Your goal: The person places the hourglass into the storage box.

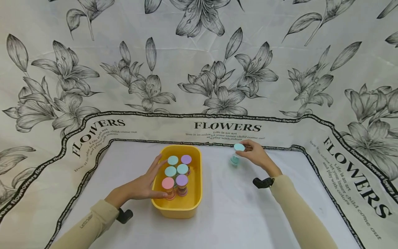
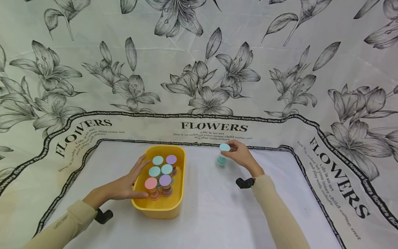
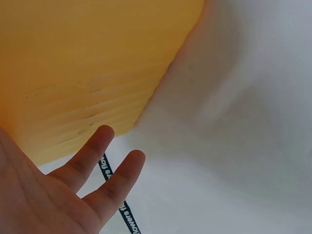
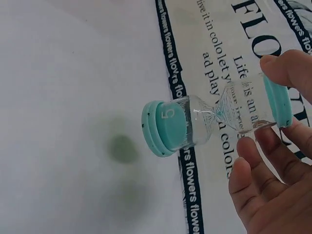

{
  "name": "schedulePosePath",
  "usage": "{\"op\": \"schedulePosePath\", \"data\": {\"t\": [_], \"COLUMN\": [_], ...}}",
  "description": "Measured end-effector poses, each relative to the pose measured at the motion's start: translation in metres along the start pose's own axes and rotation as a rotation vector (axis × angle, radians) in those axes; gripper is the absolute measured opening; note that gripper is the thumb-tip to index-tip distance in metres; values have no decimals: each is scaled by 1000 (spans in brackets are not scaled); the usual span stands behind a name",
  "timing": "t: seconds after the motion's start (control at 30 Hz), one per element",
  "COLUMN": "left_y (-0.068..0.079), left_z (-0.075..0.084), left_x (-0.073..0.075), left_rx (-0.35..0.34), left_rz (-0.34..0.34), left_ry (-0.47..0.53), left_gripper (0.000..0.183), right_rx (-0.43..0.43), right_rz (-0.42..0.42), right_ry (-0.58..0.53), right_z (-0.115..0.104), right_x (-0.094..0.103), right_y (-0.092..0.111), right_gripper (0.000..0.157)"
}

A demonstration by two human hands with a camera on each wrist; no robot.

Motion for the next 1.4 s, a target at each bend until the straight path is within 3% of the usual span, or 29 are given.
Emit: {"op": "schedulePosePath", "data": {"t": [0.43, 0.9, 1.4], "left_y": [1, 1, 0], "left_z": [-4, -1, -1], "left_x": [0, 2, 1], "left_rx": [17, 12, 10], "left_rz": [4, 6, -1], "left_ry": [1, 1, 5], "left_gripper": [116, 120, 121], "right_rx": [208, 397, 549], "right_rz": [-93, -209, -344], "right_ry": [46, 8, -14], "right_z": [-81, -160, -206], "right_x": [-22, -46, -79], "right_y": [11, 31, 48], "right_gripper": [52, 46, 41]}}
Point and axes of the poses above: each hand's wrist, its own y-axis away from the middle knuckle, its own x-axis out of the back of the hand, z = x × y, the point moved 6 cm from there along -y, towards the middle knuckle, and after that the axes turned 9 degrees about -y, right-handed, at the moved point
